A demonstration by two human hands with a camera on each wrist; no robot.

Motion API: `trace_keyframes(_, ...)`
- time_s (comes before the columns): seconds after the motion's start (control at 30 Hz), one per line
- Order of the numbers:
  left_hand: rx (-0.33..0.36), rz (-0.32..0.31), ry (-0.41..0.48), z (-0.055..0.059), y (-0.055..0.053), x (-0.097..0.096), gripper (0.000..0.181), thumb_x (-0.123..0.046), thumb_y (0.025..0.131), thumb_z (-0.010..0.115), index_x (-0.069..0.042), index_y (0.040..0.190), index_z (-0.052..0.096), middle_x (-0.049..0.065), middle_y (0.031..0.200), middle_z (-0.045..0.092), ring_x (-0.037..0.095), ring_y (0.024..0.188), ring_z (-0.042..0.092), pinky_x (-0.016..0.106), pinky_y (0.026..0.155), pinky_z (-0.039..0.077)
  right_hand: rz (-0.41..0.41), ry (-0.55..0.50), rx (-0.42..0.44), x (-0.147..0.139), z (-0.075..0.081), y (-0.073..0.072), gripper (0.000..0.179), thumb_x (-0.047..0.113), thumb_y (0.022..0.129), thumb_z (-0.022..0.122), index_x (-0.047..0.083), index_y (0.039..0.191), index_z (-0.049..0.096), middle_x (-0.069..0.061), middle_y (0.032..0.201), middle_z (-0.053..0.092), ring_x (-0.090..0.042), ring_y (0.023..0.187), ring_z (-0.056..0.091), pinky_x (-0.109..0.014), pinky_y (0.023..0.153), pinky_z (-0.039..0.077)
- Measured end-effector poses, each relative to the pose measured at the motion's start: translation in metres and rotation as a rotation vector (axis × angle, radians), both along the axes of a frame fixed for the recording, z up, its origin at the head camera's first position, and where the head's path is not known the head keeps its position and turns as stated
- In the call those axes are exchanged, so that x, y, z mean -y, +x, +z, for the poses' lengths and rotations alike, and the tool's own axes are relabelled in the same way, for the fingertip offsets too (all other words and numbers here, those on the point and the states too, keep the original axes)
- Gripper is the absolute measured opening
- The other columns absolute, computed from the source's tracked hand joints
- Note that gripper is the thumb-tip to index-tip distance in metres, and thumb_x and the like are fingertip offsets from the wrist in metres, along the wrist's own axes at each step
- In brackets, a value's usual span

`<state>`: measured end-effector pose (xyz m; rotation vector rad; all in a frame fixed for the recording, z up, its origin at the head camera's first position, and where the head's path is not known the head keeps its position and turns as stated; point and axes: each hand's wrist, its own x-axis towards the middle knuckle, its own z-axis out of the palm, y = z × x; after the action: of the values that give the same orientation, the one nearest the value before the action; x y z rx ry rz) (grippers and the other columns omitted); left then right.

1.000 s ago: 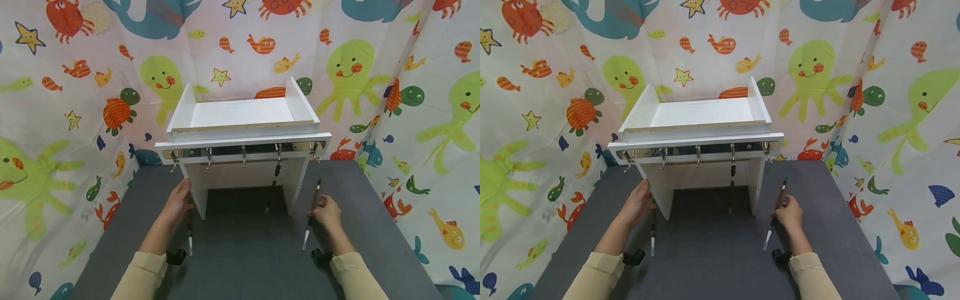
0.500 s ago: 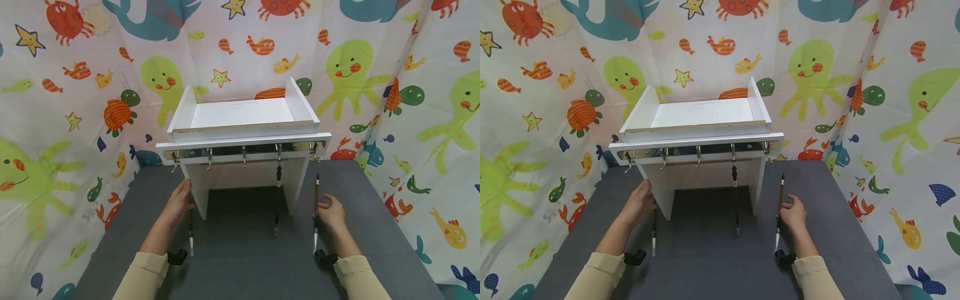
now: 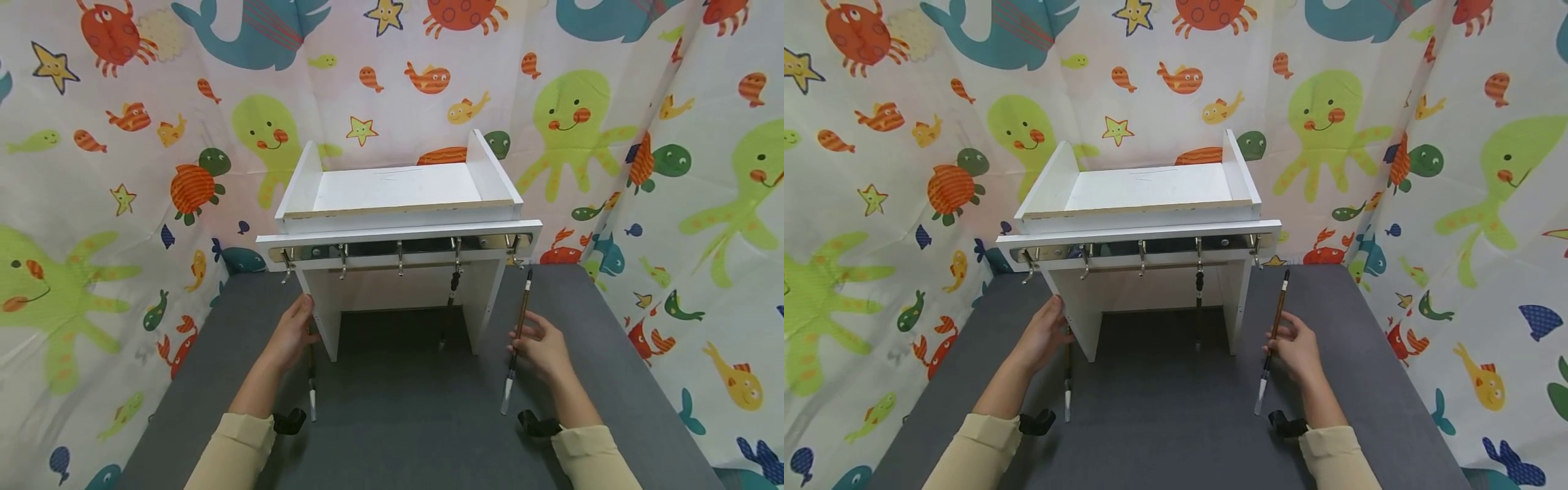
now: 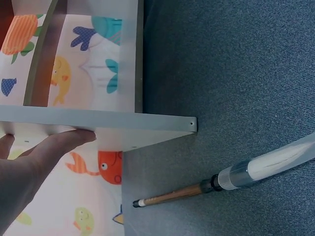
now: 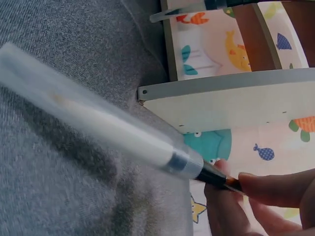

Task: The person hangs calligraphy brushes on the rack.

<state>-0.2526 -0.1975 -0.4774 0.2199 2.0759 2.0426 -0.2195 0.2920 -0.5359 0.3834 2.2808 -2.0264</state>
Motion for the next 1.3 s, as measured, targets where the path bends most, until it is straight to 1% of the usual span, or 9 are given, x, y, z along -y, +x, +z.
trace_keyframes(0.13, 0.004, 0.002, -0.003, -0.001, 0.0, 0.0, 0.075, -0.054, 0.107, 0.032, -0.015, 0.164, 0.002, 0.013, 0.171, -0.002, 0.042, 0.155, 0.002, 0.076, 0.109, 0.025, 0.008, 0.015, -0.052, -0.002, 0.004, 0.005, 0.078, -0.006, 0.096, 0.06, 0.011, 0.16, 0.018, -0.029, 0.143, 0.054, -0.027, 0.112, 0.071, -0.035, 0.084, 0.061)
trace_keyframes(0.23, 0.014, 0.008, -0.009, -0.001, 0.0, 0.0, 0.076, -0.055, 0.107, 0.033, -0.016, 0.164, 0.003, 0.013, 0.171, -0.002, 0.041, 0.155, 0.002, 0.075, 0.109, 0.026, -0.008, 0.042, -0.102, -0.002, 0.006, 0.008, 0.076, -0.001, 0.098, 0.063, 0.011, 0.159, 0.02, -0.028, 0.138, 0.059, -0.03, 0.111, 0.071, -0.032, 0.082, 0.061)
trace_keyframes(0.3, 0.014, 0.008, -0.011, -0.001, 0.0, 0.0, 0.076, -0.055, 0.107, 0.033, -0.015, 0.164, 0.002, 0.013, 0.17, -0.003, 0.042, 0.155, 0.002, 0.075, 0.109, 0.026, -0.031, 0.054, -0.14, 0.0, 0.009, 0.009, 0.075, 0.001, 0.097, 0.065, 0.011, 0.159, 0.023, -0.027, 0.134, 0.062, -0.026, 0.105, 0.074, -0.031, 0.08, 0.061)
trace_keyframes(0.47, 0.01, 0.01, -0.013, -0.001, 0.001, -0.001, 0.077, -0.055, 0.107, 0.033, -0.014, 0.164, 0.001, 0.014, 0.17, -0.003, 0.043, 0.155, 0.001, 0.075, 0.109, 0.026, -0.085, 0.078, -0.197, 0.007, 0.021, 0.016, 0.072, 0.005, 0.096, 0.068, 0.013, 0.157, 0.03, -0.023, 0.127, 0.067, -0.017, 0.097, 0.076, -0.028, 0.078, 0.061)
trace_keyframes(0.6, 0.001, 0.003, -0.005, -0.001, 0.0, -0.001, 0.076, -0.054, 0.108, 0.032, -0.014, 0.164, 0.001, 0.015, 0.17, -0.002, 0.044, 0.155, 0.001, 0.076, 0.109, 0.025, -0.085, 0.099, -0.246, 0.011, 0.031, 0.022, 0.071, 0.005, 0.096, 0.069, 0.015, 0.156, 0.032, -0.023, 0.125, 0.068, -0.019, 0.098, 0.076, -0.027, 0.078, 0.061)
trace_keyframes(0.7, -0.001, 0.005, 0.004, -0.001, 0.0, -0.001, 0.075, -0.054, 0.108, 0.032, -0.014, 0.164, 0.002, 0.014, 0.17, -0.001, 0.043, 0.155, 0.002, 0.076, 0.109, 0.026, -0.071, 0.097, -0.287, 0.013, 0.036, 0.025, 0.07, 0.004, 0.097, 0.067, 0.014, 0.156, 0.032, -0.025, 0.127, 0.066, -0.016, 0.097, 0.076, -0.027, 0.078, 0.061)
trace_keyframes(0.83, 0.0, 0.012, -0.001, -0.001, 0.001, -0.002, 0.075, -0.055, 0.107, 0.033, -0.015, 0.164, 0.004, 0.013, 0.17, 0.0, 0.042, 0.155, 0.003, 0.075, 0.109, 0.027, -0.061, 0.108, -0.325, 0.016, 0.045, 0.029, 0.07, 0.005, 0.097, 0.067, 0.013, 0.157, 0.032, -0.024, 0.126, 0.067, -0.014, 0.097, 0.075, -0.026, 0.079, 0.06)
trace_keyframes(1.03, 0.011, 0.016, -0.021, -0.001, 0.0, -0.001, 0.076, -0.056, 0.107, 0.033, -0.016, 0.164, 0.002, 0.012, 0.171, -0.001, 0.042, 0.155, 0.003, 0.074, 0.11, 0.027, -0.058, 0.148, -0.387, 0.021, 0.062, 0.038, 0.069, 0.008, 0.097, 0.068, 0.015, 0.156, 0.033, -0.022, 0.124, 0.069, -0.013, 0.097, 0.075, -0.024, 0.079, 0.06)
trace_keyframes(1.3, 0.003, 0.01, -0.011, -0.001, 0.001, 0.0, 0.077, -0.055, 0.107, 0.032, -0.014, 0.164, 0.0, 0.015, 0.17, -0.003, 0.045, 0.154, 0.003, 0.075, 0.11, 0.026, -0.045, 0.167, -0.442, 0.024, 0.08, 0.049, 0.066, 0.01, 0.098, 0.068, 0.018, 0.155, 0.036, -0.02, 0.124, 0.069, -0.01, 0.097, 0.075, -0.022, 0.08, 0.059)
